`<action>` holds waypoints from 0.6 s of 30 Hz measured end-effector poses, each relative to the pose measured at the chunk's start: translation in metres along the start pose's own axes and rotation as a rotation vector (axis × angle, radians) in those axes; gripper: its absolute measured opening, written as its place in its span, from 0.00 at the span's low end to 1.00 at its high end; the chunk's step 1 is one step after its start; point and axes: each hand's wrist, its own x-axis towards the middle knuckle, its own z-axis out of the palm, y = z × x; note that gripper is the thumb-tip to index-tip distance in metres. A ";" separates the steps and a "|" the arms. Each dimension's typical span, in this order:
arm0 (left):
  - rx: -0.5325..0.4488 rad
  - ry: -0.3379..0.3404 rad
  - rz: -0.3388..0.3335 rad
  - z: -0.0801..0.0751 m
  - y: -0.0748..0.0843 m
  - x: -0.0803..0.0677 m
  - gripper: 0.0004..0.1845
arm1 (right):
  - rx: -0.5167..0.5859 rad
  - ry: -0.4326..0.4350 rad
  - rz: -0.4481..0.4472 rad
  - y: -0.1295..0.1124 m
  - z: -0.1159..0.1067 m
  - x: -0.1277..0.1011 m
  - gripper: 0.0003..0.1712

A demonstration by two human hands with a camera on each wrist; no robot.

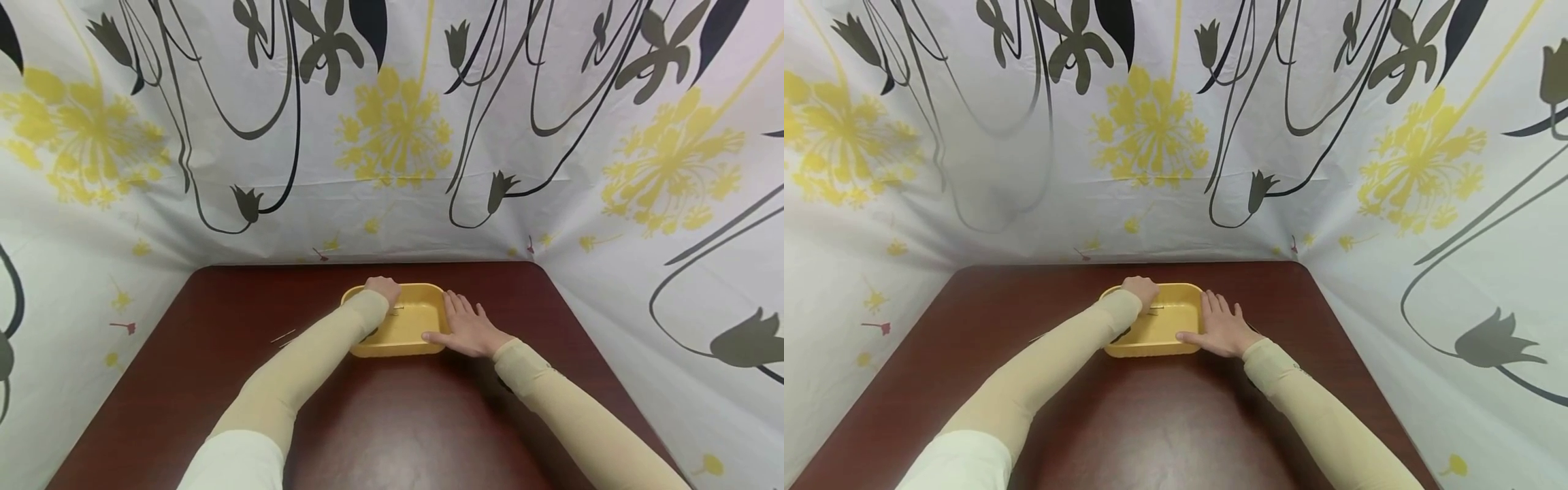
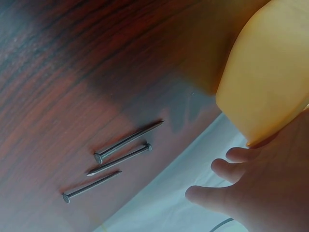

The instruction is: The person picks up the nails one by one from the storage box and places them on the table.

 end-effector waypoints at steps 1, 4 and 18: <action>-0.003 0.005 0.002 0.000 -0.001 0.000 0.05 | -0.006 0.004 -0.001 -0.001 -0.001 0.000 0.70; -0.017 0.003 0.023 -0.001 -0.003 -0.001 0.04 | -0.016 0.003 -0.005 -0.002 -0.003 -0.001 0.71; -0.156 0.076 0.160 -0.022 -0.018 -0.021 0.15 | -0.013 0.007 -0.012 -0.003 -0.005 -0.002 0.72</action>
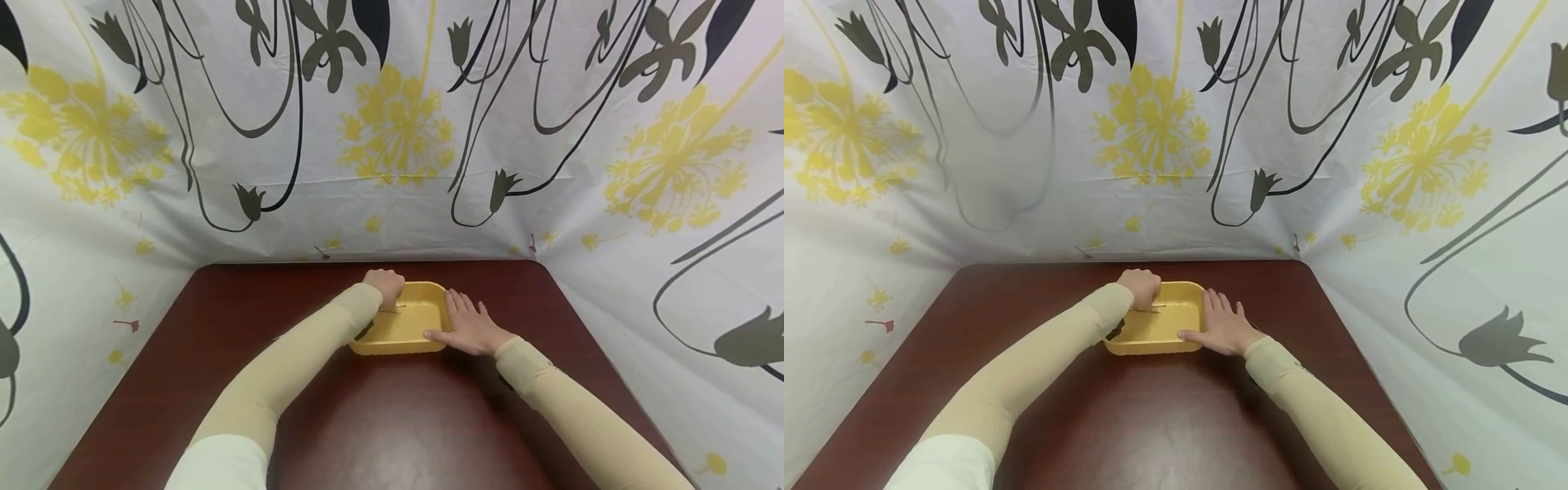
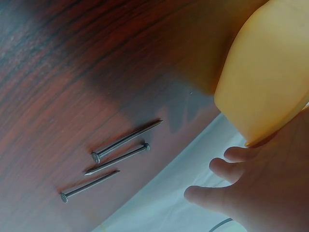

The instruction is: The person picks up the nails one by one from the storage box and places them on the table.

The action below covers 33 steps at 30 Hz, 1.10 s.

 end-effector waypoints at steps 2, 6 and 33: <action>-0.010 0.010 0.014 -0.004 0.001 -0.004 0.18 | 0.005 -0.003 0.002 0.000 0.001 0.000 0.71; -0.024 0.029 0.043 -0.012 0.003 -0.013 0.23 | 0.012 -0.006 0.004 0.000 0.001 -0.001 0.69; 0.068 0.181 0.081 -0.019 -0.015 -0.079 0.10 | 0.025 0.023 0.002 0.002 0.005 0.000 0.70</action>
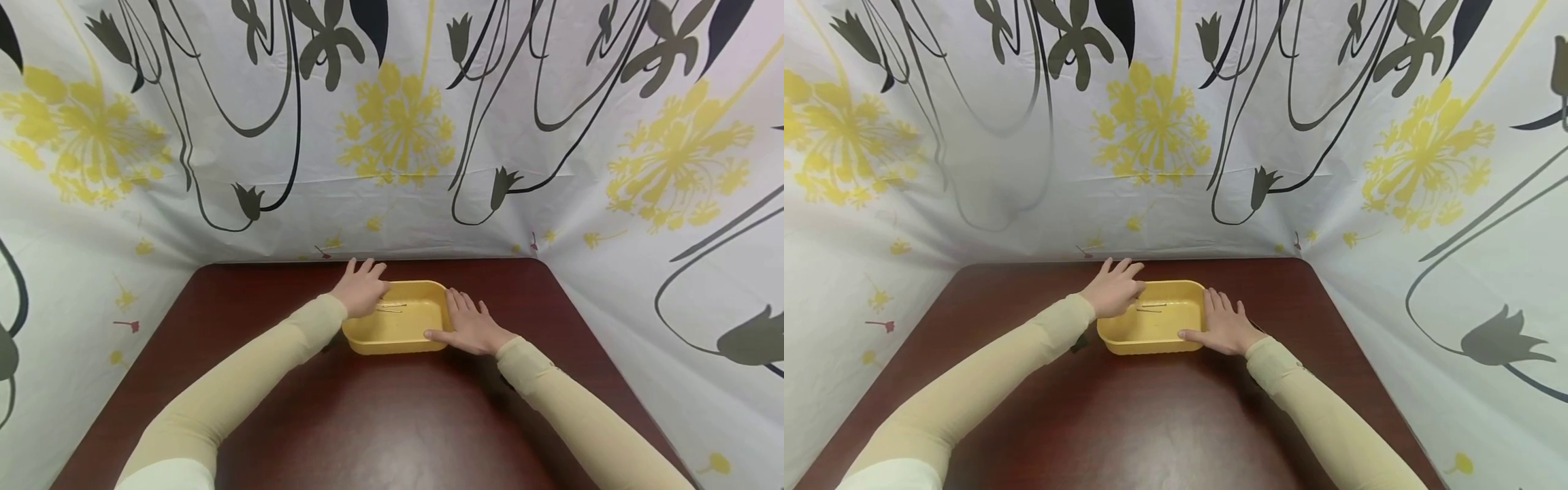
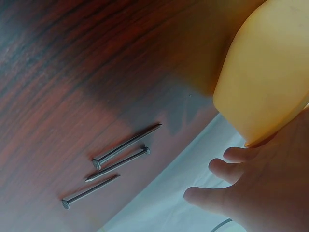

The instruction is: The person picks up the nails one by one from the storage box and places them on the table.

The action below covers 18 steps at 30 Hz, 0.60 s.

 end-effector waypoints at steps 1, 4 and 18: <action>-0.002 0.000 -0.003 0.000 -0.003 -0.002 0.10 | -0.001 -0.001 -0.001 0.000 0.000 0.000 0.70; -0.004 0.007 -0.022 0.000 -0.011 -0.008 0.06 | 0.000 -0.009 -0.004 0.000 0.001 -0.001 0.72; -0.065 -0.006 -0.141 0.014 -0.067 -0.039 0.04 | -0.005 -0.002 -0.008 0.000 0.001 0.000 0.73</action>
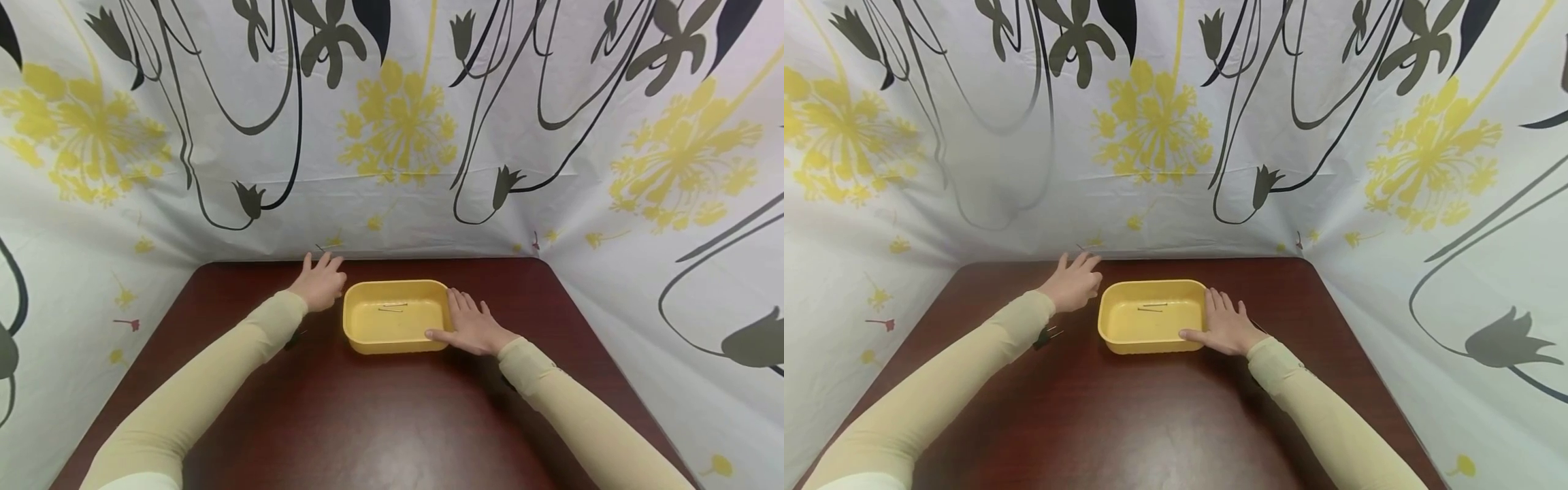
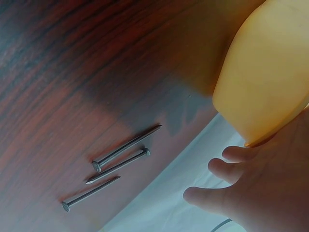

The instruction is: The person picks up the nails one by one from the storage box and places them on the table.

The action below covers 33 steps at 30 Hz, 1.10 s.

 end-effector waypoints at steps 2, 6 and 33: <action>-0.002 -0.009 -0.019 0.004 -0.008 -0.002 0.08 | -0.001 0.001 0.002 0.000 0.000 0.000 0.73; -0.032 -0.024 -0.046 0.011 -0.022 -0.009 0.13 | -0.006 -0.002 0.004 0.001 0.000 0.000 0.73; -0.145 -0.176 -0.181 0.061 -0.076 -0.044 0.15 | 0.002 -0.008 0.007 0.003 0.002 0.003 0.74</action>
